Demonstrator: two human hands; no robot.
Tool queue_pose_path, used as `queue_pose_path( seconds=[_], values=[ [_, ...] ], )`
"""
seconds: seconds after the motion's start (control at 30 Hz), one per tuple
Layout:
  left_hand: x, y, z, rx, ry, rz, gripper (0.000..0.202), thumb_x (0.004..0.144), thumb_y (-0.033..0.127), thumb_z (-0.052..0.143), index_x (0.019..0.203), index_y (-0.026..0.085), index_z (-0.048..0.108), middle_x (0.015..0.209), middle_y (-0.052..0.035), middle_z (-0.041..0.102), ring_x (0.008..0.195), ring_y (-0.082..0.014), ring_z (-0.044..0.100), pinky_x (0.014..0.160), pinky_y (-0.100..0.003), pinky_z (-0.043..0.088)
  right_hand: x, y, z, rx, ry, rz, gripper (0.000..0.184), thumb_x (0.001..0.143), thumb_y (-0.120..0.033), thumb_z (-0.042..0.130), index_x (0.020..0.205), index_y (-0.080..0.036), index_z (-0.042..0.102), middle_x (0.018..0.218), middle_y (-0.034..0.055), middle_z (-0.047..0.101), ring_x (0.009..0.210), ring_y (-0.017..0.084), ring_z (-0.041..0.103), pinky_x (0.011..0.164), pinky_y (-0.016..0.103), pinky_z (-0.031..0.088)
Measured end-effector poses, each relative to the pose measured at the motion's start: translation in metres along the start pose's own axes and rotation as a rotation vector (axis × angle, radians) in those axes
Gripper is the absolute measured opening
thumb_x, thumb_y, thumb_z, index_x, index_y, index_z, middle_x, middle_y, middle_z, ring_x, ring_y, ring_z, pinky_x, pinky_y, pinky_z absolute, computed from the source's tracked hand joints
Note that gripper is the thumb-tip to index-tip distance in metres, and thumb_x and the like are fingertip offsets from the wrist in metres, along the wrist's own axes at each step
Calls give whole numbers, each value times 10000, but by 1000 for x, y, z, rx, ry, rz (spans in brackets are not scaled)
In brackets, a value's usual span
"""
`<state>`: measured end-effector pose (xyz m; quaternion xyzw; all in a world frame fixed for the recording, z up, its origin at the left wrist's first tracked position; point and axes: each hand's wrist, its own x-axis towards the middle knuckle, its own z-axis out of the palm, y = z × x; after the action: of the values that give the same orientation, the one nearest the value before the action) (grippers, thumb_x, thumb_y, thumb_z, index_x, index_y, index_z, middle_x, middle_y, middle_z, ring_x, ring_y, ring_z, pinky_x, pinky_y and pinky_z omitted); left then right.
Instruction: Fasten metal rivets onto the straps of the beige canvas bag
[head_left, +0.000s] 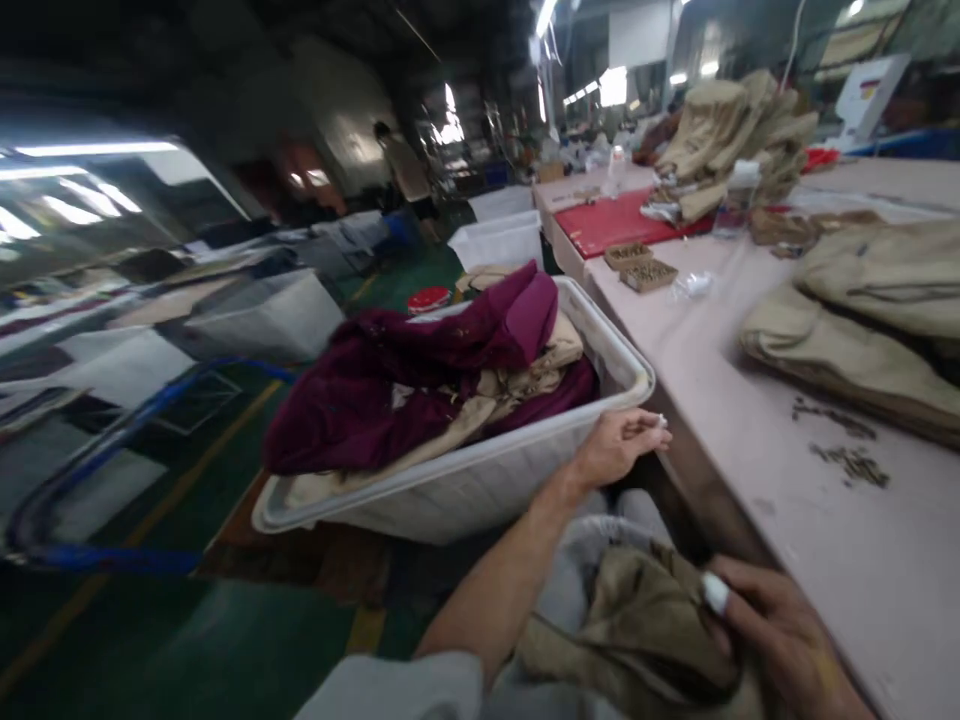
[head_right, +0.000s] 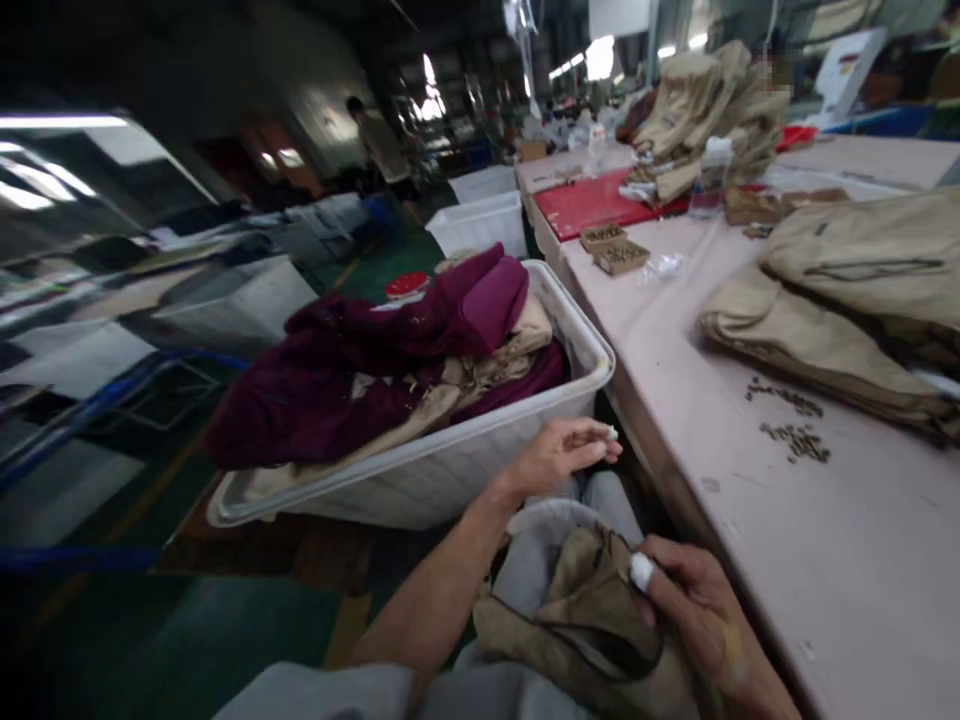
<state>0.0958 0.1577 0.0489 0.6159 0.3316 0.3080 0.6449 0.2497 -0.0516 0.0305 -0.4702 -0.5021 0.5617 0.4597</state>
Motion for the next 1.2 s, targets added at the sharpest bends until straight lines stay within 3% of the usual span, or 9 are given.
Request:
queue_pose_path(
  seconds=[0.07,0.13,0.2,0.3,0.5,0.8,1.0,1.1,1.2],
  values=[
    [-47,-3,-1,67,-288,-4,500,903,515,730,1200,113,725,1156,-183,766,1072,-283,728,986,-400,547,-4,10,-7,-32,15,8,545,971,-601,613,634,-172,604,613,20,540,609,145,491,590,294,372],
    [-83,-4,-2,207,-450,43,436,954,487,667,1211,144,749,1176,-153,765,1114,-275,706,1001,-374,523,-6,13,-11,-62,2,3,513,1003,-552,588,671,-163,607,623,13,543,608,134,482,595,285,353],
    [-108,-6,-3,289,-459,77,405,949,459,674,1203,156,762,1144,-126,768,1088,-261,696,971,-339,514,-6,11,-12,-79,-19,-6,477,1018,-511,585,698,-159,615,639,10,557,613,131,491,601,277,357],
    [-128,-13,-4,202,-348,30,423,868,476,766,1100,123,781,987,-106,759,928,-230,681,837,-299,517,-4,9,-12,-111,-21,-24,427,1019,-487,594,750,-159,647,651,7,579,606,134,512,596,271,371],
    [-139,-17,-12,-64,-256,-77,473,747,520,864,928,93,768,709,-42,649,615,-120,530,579,-226,389,6,13,-14,-190,-57,-58,386,999,-485,625,787,-165,668,668,7,608,626,145,541,610,268,405],
    [-146,1,0,47,-120,-62,341,731,411,872,847,106,773,708,-26,619,679,-132,510,600,-231,361,6,-13,-7,-260,-7,-78,394,989,-495,632,795,-158,692,682,14,647,633,143,563,601,253,401],
    [-137,-10,12,-336,-137,-221,402,597,421,926,793,131,731,646,-3,608,565,-103,447,535,-234,307,1,-21,-11,-50,-119,-62,418,966,-526,665,800,-143,685,654,32,668,597,147,573,601,253,429],
    [-134,-14,17,-402,-136,-274,400,588,413,922,763,113,723,583,-4,589,495,-75,388,496,-229,234,-4,-21,-23,-27,-20,-22,378,963,-515,676,988,-141,728,842,79,742,739,190,666,695,281,506],
    [-131,-12,18,-345,-100,-269,381,620,420,894,740,96,735,556,-15,578,482,-70,383,475,-218,201,1,-21,-56,-200,177,-13,386,968,-503,643,1079,-141,712,952,102,748,835,215,691,754,305,530]
  ],
)
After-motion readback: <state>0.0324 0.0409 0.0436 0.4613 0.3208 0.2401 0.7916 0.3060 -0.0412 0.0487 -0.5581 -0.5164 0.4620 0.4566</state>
